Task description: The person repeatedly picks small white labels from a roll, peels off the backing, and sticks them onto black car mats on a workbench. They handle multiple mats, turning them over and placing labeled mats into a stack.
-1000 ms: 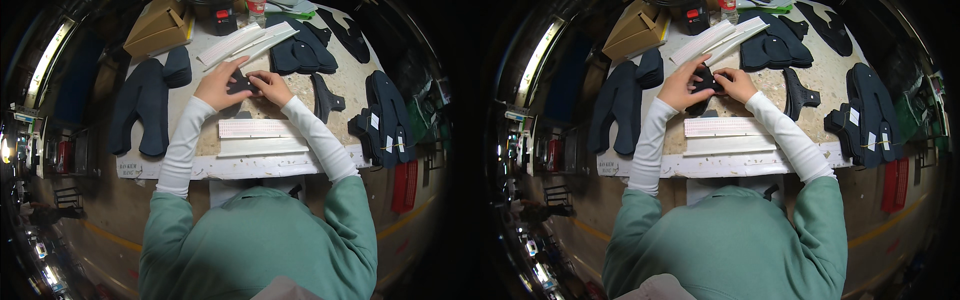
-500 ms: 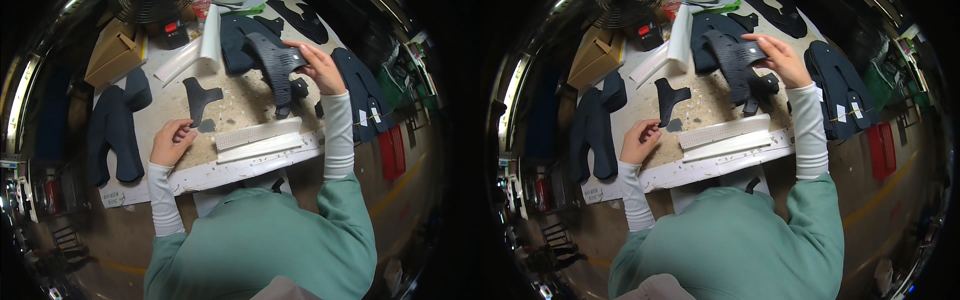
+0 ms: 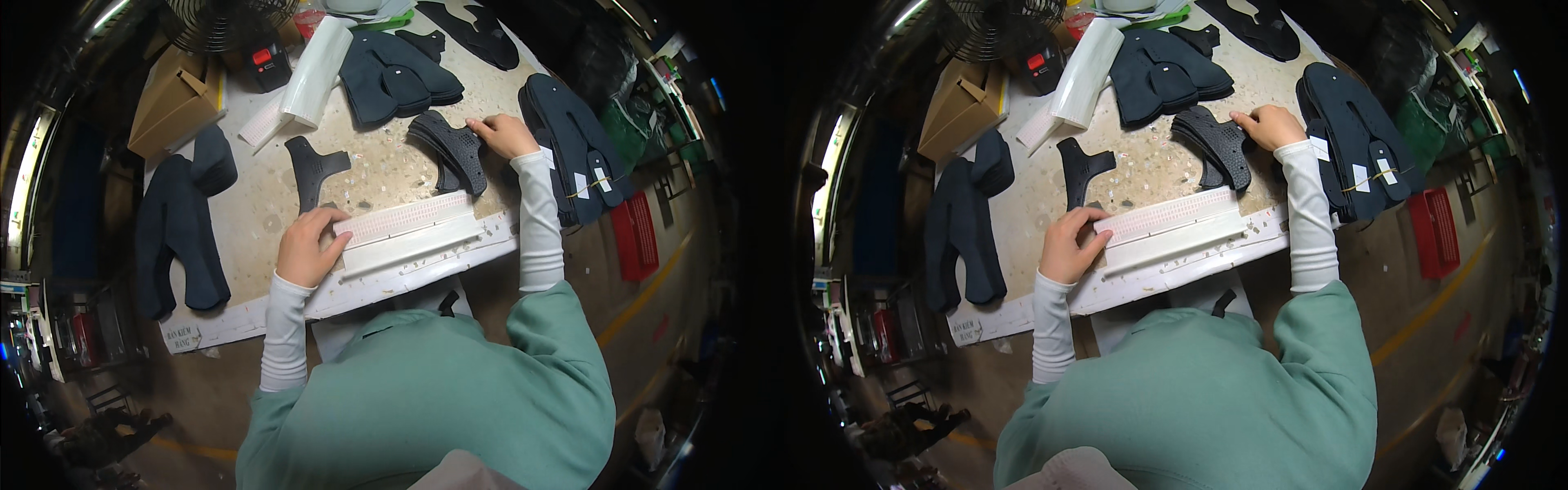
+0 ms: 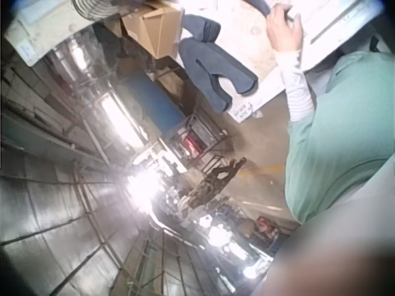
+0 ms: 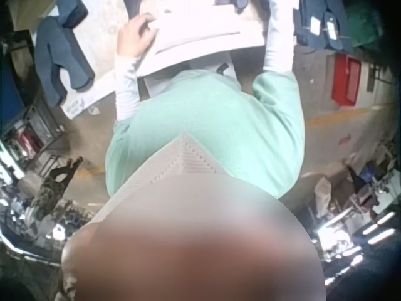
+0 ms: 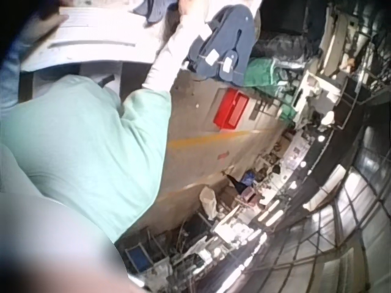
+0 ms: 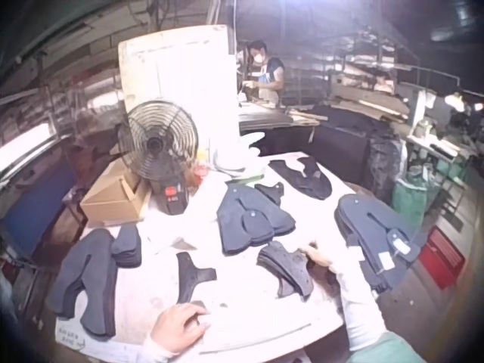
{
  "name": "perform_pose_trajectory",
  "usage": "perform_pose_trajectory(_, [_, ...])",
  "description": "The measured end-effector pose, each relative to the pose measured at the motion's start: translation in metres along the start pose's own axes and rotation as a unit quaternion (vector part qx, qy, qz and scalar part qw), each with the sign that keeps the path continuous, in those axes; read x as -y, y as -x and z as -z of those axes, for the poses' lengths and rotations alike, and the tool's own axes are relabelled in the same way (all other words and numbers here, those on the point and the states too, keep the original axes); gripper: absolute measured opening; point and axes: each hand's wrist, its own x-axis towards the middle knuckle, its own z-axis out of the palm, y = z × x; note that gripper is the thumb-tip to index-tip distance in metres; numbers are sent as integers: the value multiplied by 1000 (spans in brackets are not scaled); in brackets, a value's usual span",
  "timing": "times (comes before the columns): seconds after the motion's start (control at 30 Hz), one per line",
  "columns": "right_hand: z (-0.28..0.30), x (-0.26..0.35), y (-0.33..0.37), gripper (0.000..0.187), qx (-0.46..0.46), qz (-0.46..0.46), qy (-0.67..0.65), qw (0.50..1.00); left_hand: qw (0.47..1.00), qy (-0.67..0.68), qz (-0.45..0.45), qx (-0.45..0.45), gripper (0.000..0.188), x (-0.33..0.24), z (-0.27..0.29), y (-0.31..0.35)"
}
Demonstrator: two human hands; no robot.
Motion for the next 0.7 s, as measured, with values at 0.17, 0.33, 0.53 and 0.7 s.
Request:
perform_pose_trajectory(0.17, [-4,8,17,47,-147,94,-98,980,980,181,66,-47,16,-1,-1,18])
perform_pose_trajectory(0.33, [-3,14,28,37,-96,104,-363,921,936,309,106,-130,14,3,-9,29])
perform_pose_trajectory(0.53, [-17,12,30,33,-146,-52,-323,933,893,388,129,-188,18,4,-15,36])
perform_pose_trajectory(0.7, [-22,30,36,31,-320,30,14,947,853,464,116,-209,16,-1,-15,41])
